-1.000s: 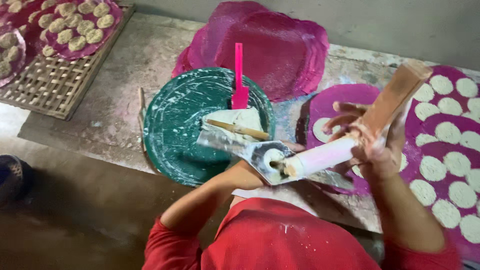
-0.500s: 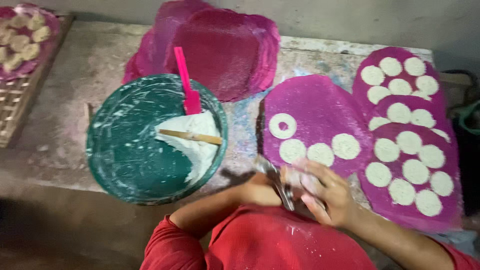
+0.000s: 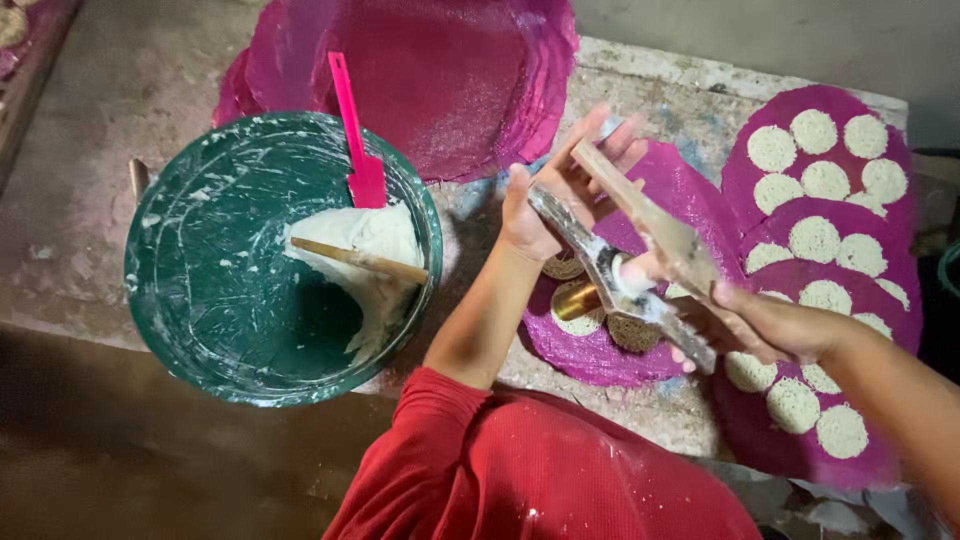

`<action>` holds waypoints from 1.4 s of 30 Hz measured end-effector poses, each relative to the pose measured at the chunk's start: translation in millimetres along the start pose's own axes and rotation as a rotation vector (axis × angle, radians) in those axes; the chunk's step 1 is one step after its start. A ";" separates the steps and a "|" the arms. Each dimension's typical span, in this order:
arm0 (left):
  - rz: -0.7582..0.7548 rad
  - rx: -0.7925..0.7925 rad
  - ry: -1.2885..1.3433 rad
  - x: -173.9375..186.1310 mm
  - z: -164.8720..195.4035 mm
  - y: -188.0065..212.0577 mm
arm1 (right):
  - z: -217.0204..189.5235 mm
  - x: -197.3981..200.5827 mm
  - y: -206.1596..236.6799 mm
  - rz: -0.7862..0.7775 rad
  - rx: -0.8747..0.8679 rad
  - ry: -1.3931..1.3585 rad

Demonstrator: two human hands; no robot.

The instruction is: The person scoops rice-flour dough from a green basin into a handheld wooden press and squeezes the press to extrude round dough discs onto pink mats on the worktable. They repeat the cycle, filling mats with formed discs and moving filled mats aside.

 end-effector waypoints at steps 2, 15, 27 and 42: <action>-0.029 -0.102 0.105 21.7 -1.2 -3.9 | -9.6 1.2 -11.5 -0.028 -0.005 -0.013; 0.008 -0.172 0.222 123.0 24.9 -34.7 | -124.5 -21.8 -34.6 0.258 0.339 0.305; 0.069 -0.171 0.022 102.1 34.5 -52.4 | -119.4 -18.0 -32.0 0.310 0.378 0.173; 0.033 0.135 -1.987 119.0 -0.2 105.8 | -67.6 -17.7 -55.1 0.201 0.624 -0.398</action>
Point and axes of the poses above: each hand's wrist, its own y-axis away from the middle knuckle, its own x-axis out of the back of the hand, z = x × y, the point moved 8 cm from there along -y, towards the middle knuckle, and after that the axes turned 9 degrees about -x, right-handed, at the moved point
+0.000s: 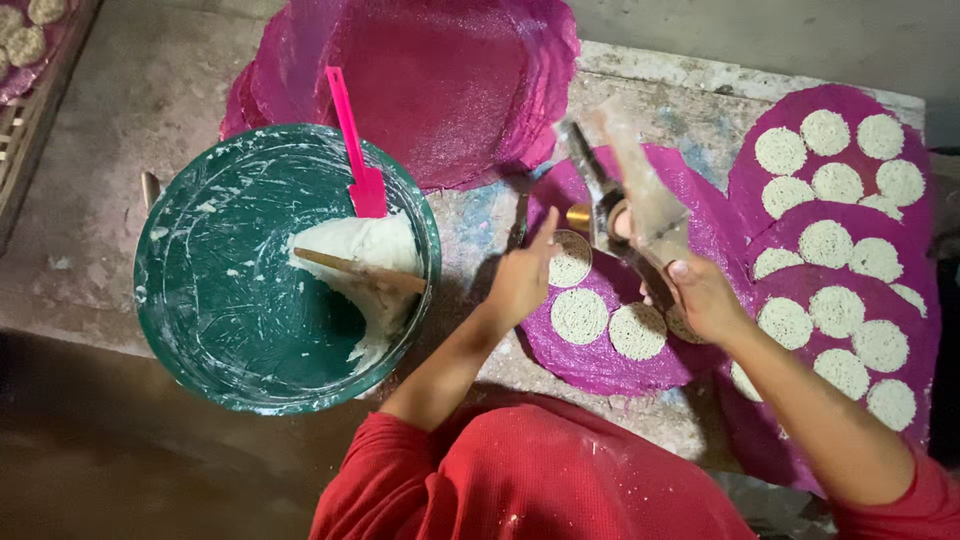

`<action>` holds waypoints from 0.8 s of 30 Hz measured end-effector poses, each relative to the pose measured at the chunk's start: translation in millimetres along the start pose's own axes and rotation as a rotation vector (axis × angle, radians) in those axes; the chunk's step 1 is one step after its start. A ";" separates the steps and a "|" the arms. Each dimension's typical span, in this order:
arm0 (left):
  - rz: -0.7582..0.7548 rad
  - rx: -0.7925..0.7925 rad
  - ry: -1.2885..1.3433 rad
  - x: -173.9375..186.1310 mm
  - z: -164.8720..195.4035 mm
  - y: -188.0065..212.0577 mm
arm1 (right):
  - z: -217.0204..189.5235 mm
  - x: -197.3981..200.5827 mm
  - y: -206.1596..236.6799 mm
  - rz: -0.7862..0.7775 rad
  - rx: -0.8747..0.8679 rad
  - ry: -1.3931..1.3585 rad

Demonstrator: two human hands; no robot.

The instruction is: The person scoops rice-flour dough from a green basin into a handheld wooden press and squeezes the press to extrude round dough discs onto pink mats on the worktable. They repeat the cycle, filling mats with formed discs and moving filled mats aside.

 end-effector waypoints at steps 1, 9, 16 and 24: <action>0.033 -0.143 -0.203 4.0 17.4 6.3 | -4.0 1.0 6.3 0.019 0.070 0.051; 0.120 -0.102 -0.373 9.7 27.0 42.4 | -3.0 -5.6 73.1 0.106 0.442 -0.344; 0.120 -0.158 -0.421 6.9 32.9 38.4 | 66.7 41.6 98.9 0.236 0.540 -0.502; -0.185 -0.091 -0.040 14.0 14.0 2.0 | 79.0 59.5 128.9 0.493 0.474 -0.426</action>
Point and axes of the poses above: each hand's wrist, its own y-axis away from the middle knuckle, its own x-axis out of the back of the hand, z = x × y, the point moved 8 cm from there along -y, towards the middle knuckle, and after that the axes turned 9 degrees about -x, right-handed, at the moved point
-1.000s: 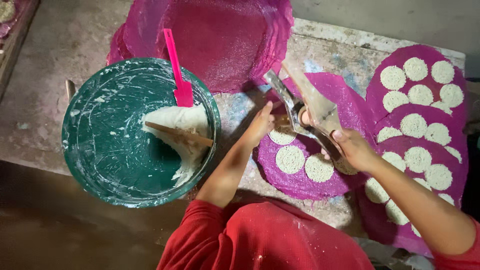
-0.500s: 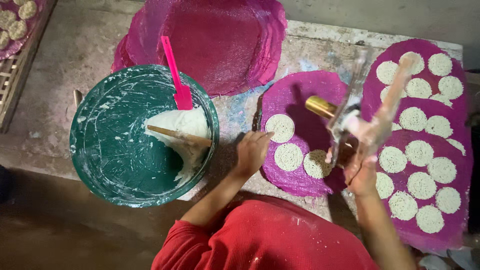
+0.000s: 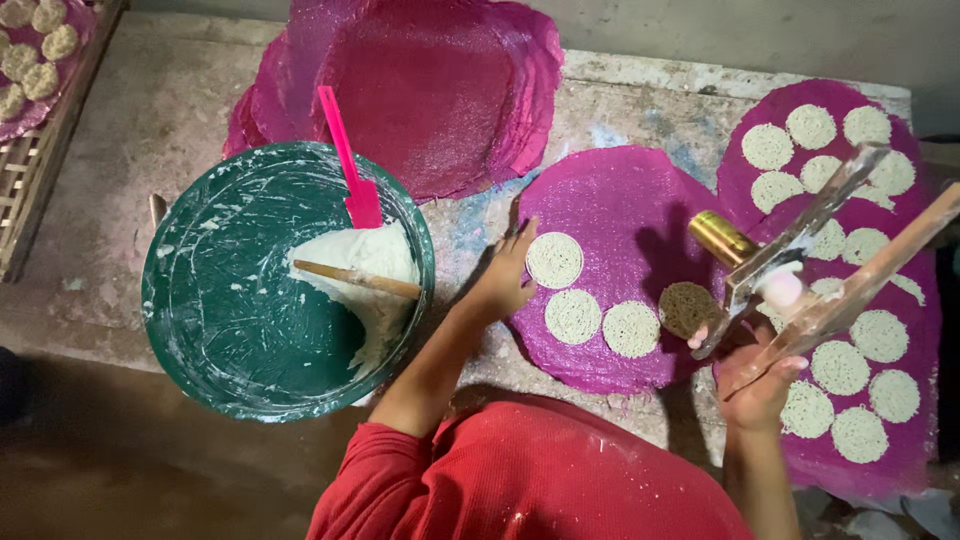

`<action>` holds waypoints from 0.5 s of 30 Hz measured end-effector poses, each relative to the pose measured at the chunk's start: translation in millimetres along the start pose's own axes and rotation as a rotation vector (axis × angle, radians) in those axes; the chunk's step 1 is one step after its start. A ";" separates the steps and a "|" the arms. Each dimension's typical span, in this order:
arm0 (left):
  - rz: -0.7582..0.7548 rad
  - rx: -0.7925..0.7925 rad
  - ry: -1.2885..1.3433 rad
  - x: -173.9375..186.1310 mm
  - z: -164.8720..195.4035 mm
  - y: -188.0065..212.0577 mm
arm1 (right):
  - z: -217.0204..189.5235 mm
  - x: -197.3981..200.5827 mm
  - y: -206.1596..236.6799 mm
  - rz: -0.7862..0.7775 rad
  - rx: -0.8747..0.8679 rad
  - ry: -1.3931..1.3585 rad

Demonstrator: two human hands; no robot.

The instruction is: The person scoops rice-flour dough from a green basin into a handheld wooden press and squeezes the press to extrude round dough discs onto pink mats on the worktable. They repeat the cycle, filling mats with formed discs and moving filled mats aside.

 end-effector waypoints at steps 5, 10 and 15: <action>-0.149 0.178 0.084 -1.1 0.5 -6.3 | 3.3 -10.0 -3.1 -0.134 -0.059 -0.176; -0.312 0.143 0.020 -2.0 9.9 -16.6 | 2.0 -0.4 0.6 0.069 -0.018 0.017; -0.317 0.145 0.011 0.7 17.4 -25.2 | 5.4 -4.8 0.6 0.062 -0.036 -0.038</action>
Point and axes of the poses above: each hand's wrist, its own y-axis away from the middle knuckle, its own x-axis out of the back of the hand, z = x × y, the point moved 8 cm from there along -y, towards the middle knuckle, and after that the axes turned 9 degrees about -x, right-handed, at the moved point
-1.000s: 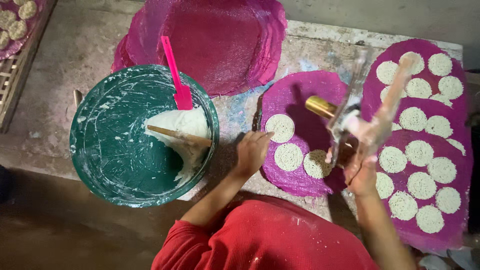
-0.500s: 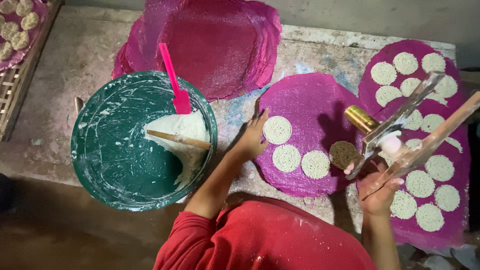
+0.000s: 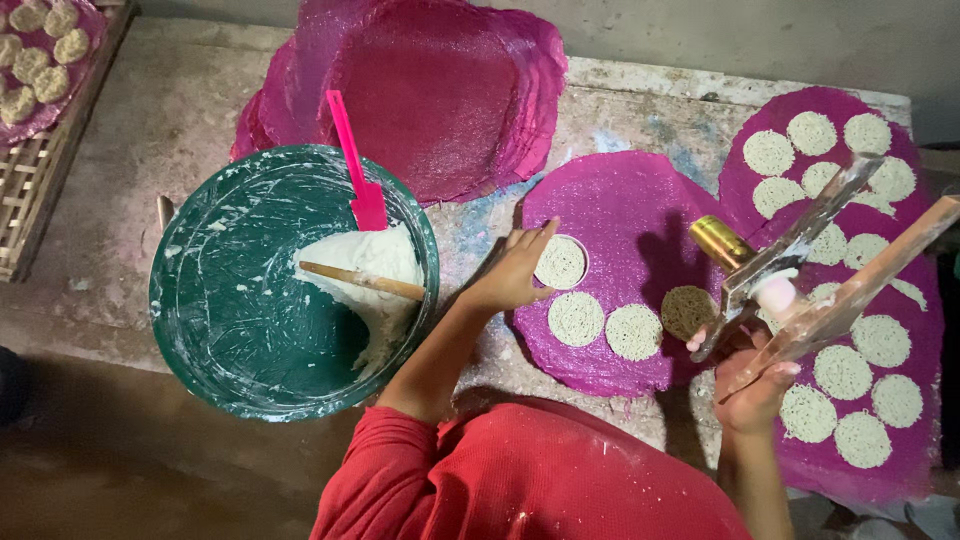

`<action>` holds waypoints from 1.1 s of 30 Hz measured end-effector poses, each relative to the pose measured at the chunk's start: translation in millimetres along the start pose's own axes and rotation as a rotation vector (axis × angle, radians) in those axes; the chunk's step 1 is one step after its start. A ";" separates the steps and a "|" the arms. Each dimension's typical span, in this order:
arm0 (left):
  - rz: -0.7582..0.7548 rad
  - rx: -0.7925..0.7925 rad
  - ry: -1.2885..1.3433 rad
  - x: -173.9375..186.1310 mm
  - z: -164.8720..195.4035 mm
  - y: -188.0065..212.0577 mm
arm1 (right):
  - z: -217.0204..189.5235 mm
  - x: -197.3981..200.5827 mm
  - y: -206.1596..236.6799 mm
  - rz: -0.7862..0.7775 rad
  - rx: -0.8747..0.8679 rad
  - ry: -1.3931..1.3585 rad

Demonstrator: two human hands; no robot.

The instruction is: The person scoops rice-flour dough from a green basin into a handheld wooden press and squeezes the press to extrude round dough discs onto pink mats on the worktable. They repeat the cycle, filling mats with formed discs and moving filled mats aside.

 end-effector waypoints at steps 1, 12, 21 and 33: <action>0.000 0.007 -0.006 1.8 1.4 0.4 | -0.5 -1.0 0.0 -0.021 0.011 -0.009; 0.265 0.045 -0.082 47.7 13.3 -50.8 | -30.0 -23.3 28.7 -0.114 0.100 -0.050; 0.594 0.174 1.150 -0.2 -33.1 -18.5 | -51.0 23.1 70.3 0.013 0.178 -0.017; 0.657 0.534 0.343 -88.4 -10.7 141.5 | -41.0 46.6 78.9 0.024 0.103 -0.102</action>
Point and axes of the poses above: each hand's wrist, its own y-axis away from the middle knuckle, its own x-axis out of the back of the hand, z = x × y, the point moved 8 cm from there along -y, towards the middle knuckle, and after that the axes turned 9 degrees about -x, right-handed, at the moved point
